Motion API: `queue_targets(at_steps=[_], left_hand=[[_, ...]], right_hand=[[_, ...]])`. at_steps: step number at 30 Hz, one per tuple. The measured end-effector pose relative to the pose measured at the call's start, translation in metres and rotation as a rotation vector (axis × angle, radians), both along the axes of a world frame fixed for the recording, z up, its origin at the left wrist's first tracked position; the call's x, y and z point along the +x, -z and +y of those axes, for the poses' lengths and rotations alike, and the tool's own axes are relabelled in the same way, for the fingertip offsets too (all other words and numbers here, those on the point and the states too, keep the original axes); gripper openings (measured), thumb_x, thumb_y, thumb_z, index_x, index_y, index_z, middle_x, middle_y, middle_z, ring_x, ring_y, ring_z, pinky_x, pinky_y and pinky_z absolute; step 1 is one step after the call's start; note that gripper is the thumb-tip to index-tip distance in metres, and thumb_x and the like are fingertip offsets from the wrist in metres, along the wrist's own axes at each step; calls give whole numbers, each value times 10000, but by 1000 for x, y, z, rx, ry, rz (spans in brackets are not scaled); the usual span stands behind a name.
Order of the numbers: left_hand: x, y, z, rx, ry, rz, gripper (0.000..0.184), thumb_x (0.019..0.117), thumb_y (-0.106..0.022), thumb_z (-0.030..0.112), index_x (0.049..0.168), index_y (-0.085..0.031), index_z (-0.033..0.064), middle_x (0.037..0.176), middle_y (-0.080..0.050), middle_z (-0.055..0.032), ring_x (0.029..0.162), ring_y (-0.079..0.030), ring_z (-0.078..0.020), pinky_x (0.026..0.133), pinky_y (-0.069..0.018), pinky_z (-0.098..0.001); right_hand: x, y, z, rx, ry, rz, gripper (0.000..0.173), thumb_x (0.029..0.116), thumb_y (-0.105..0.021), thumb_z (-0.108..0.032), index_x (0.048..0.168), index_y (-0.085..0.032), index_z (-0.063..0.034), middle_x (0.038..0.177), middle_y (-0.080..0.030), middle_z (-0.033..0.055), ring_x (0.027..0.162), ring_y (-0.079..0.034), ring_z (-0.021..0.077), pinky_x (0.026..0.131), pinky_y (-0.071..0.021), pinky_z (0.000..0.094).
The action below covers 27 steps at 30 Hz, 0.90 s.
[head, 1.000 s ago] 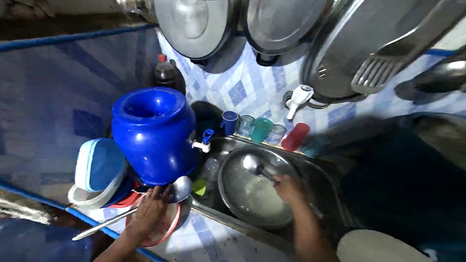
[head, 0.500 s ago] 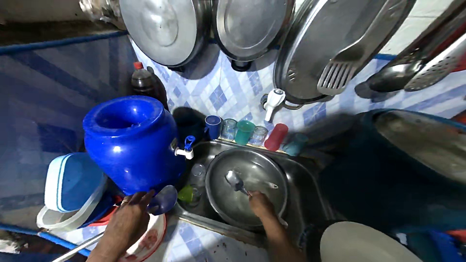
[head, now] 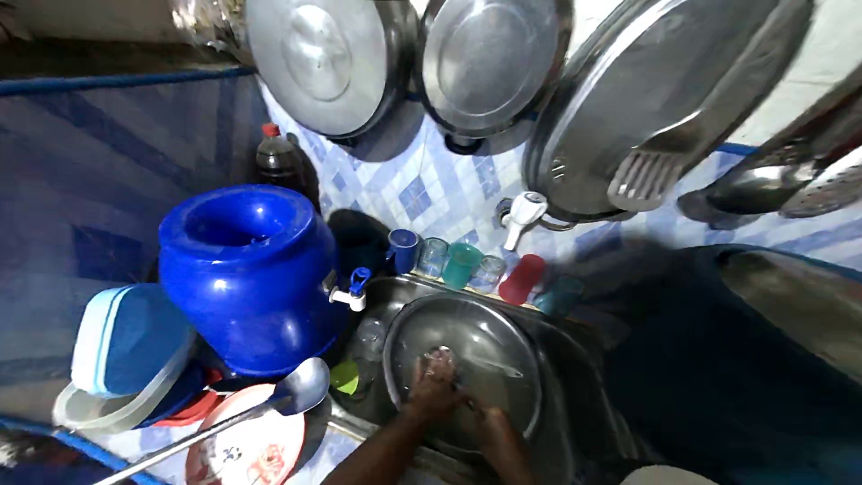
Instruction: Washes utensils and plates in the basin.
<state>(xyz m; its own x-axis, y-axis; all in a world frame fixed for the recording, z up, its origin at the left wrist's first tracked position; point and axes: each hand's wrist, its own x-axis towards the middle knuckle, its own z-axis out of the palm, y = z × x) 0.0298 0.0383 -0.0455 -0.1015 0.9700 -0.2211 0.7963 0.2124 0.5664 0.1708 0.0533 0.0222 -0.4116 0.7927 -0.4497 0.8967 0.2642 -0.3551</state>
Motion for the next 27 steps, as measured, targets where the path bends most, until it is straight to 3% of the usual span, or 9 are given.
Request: queue_targets(at_steps=[5,11,14,18,20,22,24,26,27], left_hand=[[17,6,-14,76,274,-141,600,1029,-552,230,1579,-376,66,1677,-252,-173,1558,-199,-363,1239,-112,-609],[-2,-26,8,103,-489,-731,683,1053,-536,224,1608,-212,-8,1682,-95,-266,1557,-171,-375,1248,-229,-479],[-9,-44,18,226,-786,-976,488,1048,-583,212,1440,-444,-43,1262,-616,-265,1081,-658,-320,934,-544,-467],[-37,-45,14,163,-861,-1155,306,1109,-433,191,1222,-593,-44,887,-654,-107,644,-603,-131,604,-529,-272],[-43,-32,8,142,-920,-1222,276,1107,-440,192,1148,-579,-42,767,-627,-72,506,-557,-99,476,-491,-229],[-43,-12,6,86,-947,-1010,277,1076,-516,200,1147,-628,-43,879,-656,-118,663,-615,-168,626,-537,-312],[-37,-8,-1,-54,-866,-785,366,1028,-604,216,1274,-609,-55,1198,-651,-232,1055,-654,-313,935,-532,-457],[-31,-18,1,-140,-738,-690,470,1023,-616,242,1369,-538,-67,1371,-569,-278,1265,-572,-375,1068,-463,-507],[-28,-26,5,-155,-651,-647,486,1027,-608,241,1389,-522,-71,1406,-545,-283,1312,-540,-382,1102,-438,-508]], right_hand=[[24,18,6,-70,87,126,393,1075,-490,-121,1450,-553,-24,1371,-609,269,1275,-592,413,1096,-444,561],[-11,12,-9,106,115,455,432,1046,-453,-1,1468,-483,85,1390,-574,330,1301,-568,447,1134,-415,532],[-33,6,-9,-17,39,664,414,1044,-510,-40,1443,-525,66,1419,-588,256,1329,-575,325,1148,-426,442],[-37,31,25,-177,383,948,253,1049,-545,-87,1197,-658,84,1176,-698,185,1060,-674,183,953,-537,330],[-32,53,42,-59,694,895,358,1092,-489,-142,1342,-561,104,1313,-611,283,1173,-622,304,1019,-486,426],[-28,79,51,-28,897,884,428,1115,-426,-179,1441,-482,93,1443,-527,298,1316,-541,350,1114,-415,468],[-35,91,44,-275,1028,1125,373,1120,-372,-176,1387,-497,53,1309,-585,183,1138,-585,216,980,-489,364],[-50,74,42,-602,960,1419,321,1110,-293,-223,1150,-549,-34,987,-682,63,864,-691,136,765,-590,295],[-54,58,43,-689,817,1434,367,1117,-248,-236,1189,-538,-22,1008,-696,74,881,-707,140,769,-596,295]])
